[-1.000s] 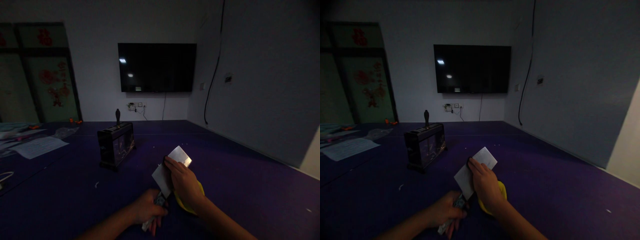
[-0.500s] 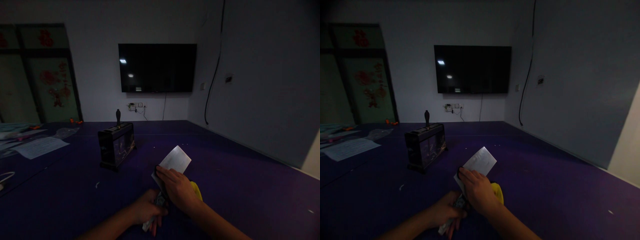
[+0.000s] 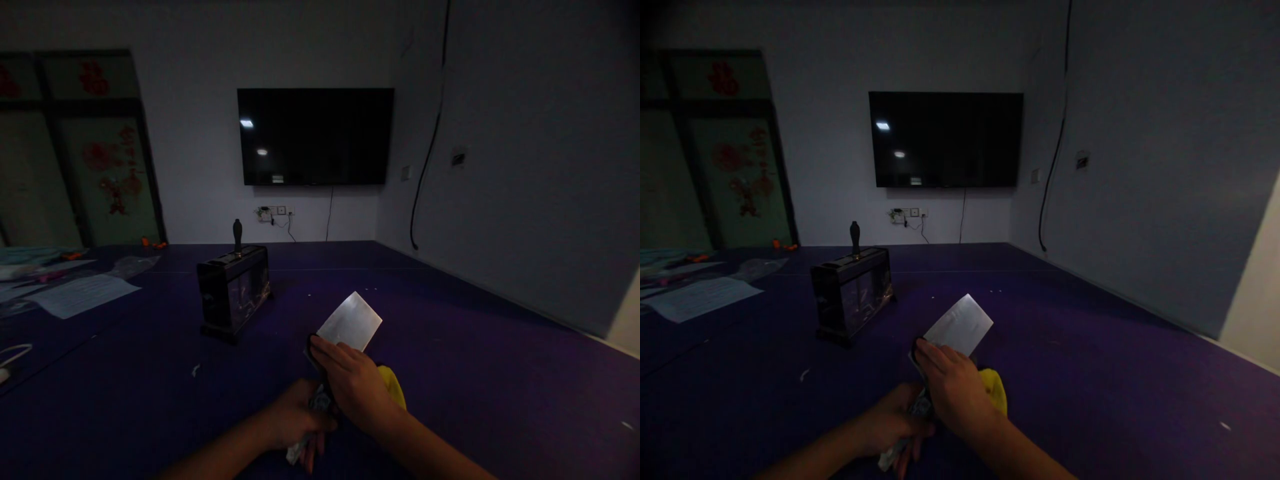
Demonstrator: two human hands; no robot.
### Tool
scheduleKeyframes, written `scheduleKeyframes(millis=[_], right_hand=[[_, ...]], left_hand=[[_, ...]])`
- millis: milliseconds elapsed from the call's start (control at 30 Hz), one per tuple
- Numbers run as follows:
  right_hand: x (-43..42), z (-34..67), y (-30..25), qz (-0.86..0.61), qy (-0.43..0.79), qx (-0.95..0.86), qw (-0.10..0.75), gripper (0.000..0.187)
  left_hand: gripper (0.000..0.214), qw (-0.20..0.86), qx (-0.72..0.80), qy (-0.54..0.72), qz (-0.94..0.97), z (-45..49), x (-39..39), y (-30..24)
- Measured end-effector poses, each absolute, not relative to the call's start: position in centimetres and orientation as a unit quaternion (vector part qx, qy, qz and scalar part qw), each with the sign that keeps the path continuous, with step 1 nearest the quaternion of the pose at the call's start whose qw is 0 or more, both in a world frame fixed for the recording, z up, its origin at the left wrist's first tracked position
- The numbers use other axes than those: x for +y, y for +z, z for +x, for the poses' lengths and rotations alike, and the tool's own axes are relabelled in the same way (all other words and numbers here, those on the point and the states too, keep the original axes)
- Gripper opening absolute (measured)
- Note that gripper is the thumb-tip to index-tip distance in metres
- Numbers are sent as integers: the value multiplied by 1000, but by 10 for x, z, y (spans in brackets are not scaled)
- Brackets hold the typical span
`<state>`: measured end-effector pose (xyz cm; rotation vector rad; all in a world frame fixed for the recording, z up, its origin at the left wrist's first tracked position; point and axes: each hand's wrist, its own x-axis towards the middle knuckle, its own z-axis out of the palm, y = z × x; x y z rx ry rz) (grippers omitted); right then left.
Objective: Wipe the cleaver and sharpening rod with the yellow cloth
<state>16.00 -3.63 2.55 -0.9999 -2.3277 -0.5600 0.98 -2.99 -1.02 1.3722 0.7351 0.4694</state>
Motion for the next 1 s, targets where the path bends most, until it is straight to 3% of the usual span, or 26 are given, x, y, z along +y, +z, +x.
scheduleKeyframes(millis=[233,667,1000], right_hand=[[-37,157,24,-329,-186,-891,251,40],[-38,162,30,-343,-206,-887,230,40],[-27,176,31,-389,-232,-839,302,42]], left_hand=[[17,678,341,226,611,13,-30,-14],[24,689,342,210,604,11,-30,-12],[36,675,363,183,615,11,-30,-7]])
